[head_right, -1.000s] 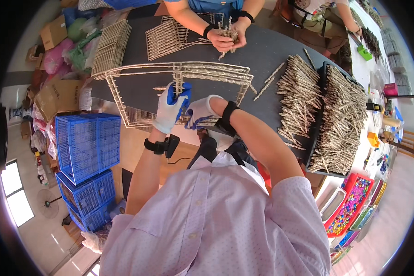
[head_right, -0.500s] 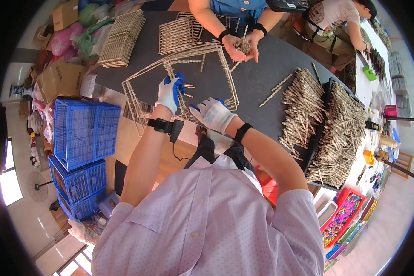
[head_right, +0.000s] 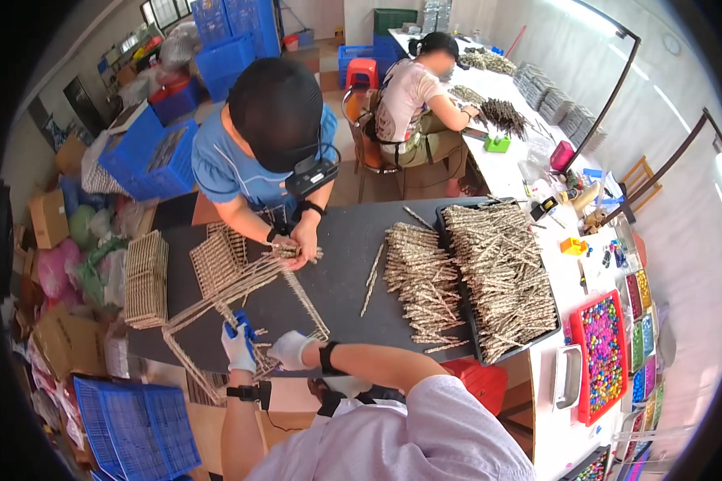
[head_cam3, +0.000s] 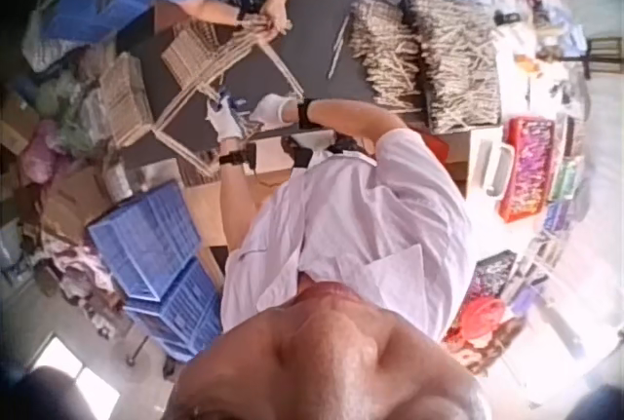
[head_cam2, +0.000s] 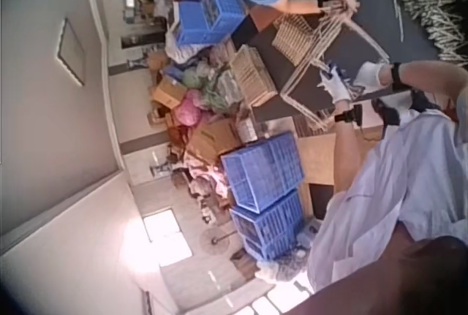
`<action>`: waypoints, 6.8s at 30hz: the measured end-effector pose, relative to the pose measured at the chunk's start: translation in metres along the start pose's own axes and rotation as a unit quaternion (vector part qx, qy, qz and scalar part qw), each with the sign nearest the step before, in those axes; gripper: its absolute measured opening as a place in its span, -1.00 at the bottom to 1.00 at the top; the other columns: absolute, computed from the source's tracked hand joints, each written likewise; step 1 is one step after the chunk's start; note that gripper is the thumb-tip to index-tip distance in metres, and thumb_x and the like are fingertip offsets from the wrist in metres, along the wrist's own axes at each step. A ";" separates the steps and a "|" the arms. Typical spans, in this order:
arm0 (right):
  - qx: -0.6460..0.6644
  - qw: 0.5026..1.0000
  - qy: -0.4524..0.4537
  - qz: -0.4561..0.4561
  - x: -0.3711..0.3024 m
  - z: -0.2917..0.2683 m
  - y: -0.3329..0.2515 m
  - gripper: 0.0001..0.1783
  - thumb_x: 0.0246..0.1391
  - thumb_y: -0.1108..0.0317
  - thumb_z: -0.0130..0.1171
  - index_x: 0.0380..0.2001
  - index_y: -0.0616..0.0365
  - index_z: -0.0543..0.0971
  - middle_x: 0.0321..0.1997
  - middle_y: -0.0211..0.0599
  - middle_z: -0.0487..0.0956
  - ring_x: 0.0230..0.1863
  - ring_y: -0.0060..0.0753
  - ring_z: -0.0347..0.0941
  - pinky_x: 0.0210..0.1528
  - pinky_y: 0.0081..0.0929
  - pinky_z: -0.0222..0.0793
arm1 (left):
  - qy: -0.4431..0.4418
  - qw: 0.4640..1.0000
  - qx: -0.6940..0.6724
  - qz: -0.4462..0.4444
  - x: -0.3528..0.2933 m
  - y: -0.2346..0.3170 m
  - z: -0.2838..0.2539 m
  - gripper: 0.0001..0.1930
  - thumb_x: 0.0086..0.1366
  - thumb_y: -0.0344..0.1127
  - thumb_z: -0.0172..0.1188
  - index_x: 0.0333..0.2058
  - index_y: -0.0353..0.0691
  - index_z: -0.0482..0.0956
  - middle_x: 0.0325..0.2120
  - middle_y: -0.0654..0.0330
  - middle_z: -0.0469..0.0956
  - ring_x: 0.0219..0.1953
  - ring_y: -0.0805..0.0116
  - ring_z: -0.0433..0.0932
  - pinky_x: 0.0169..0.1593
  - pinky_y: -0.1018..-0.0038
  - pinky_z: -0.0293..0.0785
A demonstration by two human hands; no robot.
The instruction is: The person weaves thin, light-colored sticks into rectangular frames on a table. They pick up sticks, insert them into the frame, and press them down to secure the weave. The person occasionally stacks completed frames and handles loose sticks.
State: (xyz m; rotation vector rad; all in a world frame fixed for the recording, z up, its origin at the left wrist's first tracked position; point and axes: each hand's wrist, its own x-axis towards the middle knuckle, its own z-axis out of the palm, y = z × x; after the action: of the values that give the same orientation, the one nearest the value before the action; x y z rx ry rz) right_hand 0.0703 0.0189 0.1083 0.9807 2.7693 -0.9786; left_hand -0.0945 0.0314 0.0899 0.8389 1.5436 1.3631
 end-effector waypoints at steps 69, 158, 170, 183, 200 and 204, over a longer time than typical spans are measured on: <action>-0.243 0.857 0.146 0.430 -0.458 0.041 0.141 -0.26 -0.26 0.02 0.40 0.05 -0.04 0.41 0.02 -0.27 0.42 0.09 -0.14 0.27 0.19 -0.07 0.12 | -0.108 0.990 0.067 -0.060 -0.020 0.001 0.011 -0.83 0.22 -0.46 0.15 -0.20 -0.24 0.51 -0.44 0.27 0.53 -0.53 0.54 0.46 -0.45 0.57 0.45; 0.611 0.294 0.645 0.352 -0.462 0.135 0.145 -0.84 0.13 0.30 0.13 -0.50 0.03 0.43 -0.65 -0.41 0.39 -0.63 -0.42 0.35 -0.57 -0.49 0.35 | 0.002 0.993 0.093 0.068 0.005 0.012 -0.066 -0.68 0.27 -0.59 -0.02 0.00 -0.31 0.43 -0.26 0.24 0.50 -0.42 0.53 0.41 -0.37 0.60 0.35; 0.655 0.440 0.555 0.264 -0.506 0.128 0.135 -0.73 0.28 0.21 -0.10 -0.53 -0.07 0.39 -0.61 -0.58 0.29 -0.57 -0.59 0.23 -0.54 -0.55 0.15 | 0.094 0.982 0.158 0.053 -0.035 0.053 -0.032 -0.79 0.29 -0.43 0.10 -0.10 -0.29 0.44 -0.31 0.25 0.52 -0.34 0.47 0.47 -0.28 0.52 0.45; 0.077 0.958 0.196 0.193 -0.152 0.022 0.087 -0.67 0.01 0.21 0.21 -0.19 0.15 0.54 -0.24 -0.08 0.58 -0.25 0.01 0.52 -0.17 -0.23 0.43 | 0.288 0.957 -0.007 0.029 -0.080 0.023 -0.173 -0.65 0.17 -0.50 0.25 -0.09 -0.20 0.38 -0.42 0.27 0.54 -0.59 0.54 0.46 -0.55 0.62 0.42; -0.123 0.975 0.095 0.160 0.193 0.077 -0.023 -0.57 0.07 0.03 0.15 -0.03 -0.05 0.53 -0.29 -0.23 0.64 -0.30 -0.17 0.60 -0.26 -0.23 0.51 | 0.439 0.856 0.160 -0.220 -0.079 -0.160 -0.453 -0.74 0.16 -0.40 0.26 -0.14 -0.14 0.54 -0.65 0.41 0.44 -0.69 0.64 0.33 -0.66 0.63 0.25; -0.039 0.972 0.124 0.197 0.191 0.090 -0.024 -0.67 0.10 0.18 0.16 -0.07 0.00 0.55 -0.23 -0.14 0.63 -0.21 -0.06 0.57 -0.13 -0.22 0.48 | 0.361 0.853 0.317 -0.205 -0.032 -0.303 -0.490 -0.63 0.16 -0.30 0.25 -0.02 -0.09 0.51 -0.60 0.29 0.53 -0.63 0.52 0.46 -0.56 0.52 0.39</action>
State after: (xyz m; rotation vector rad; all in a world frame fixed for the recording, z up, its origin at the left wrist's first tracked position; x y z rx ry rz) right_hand -0.1105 0.0578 0.0036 1.6555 2.6040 -0.7235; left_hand -0.5148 -0.2362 -0.2010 0.2953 2.6704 0.8666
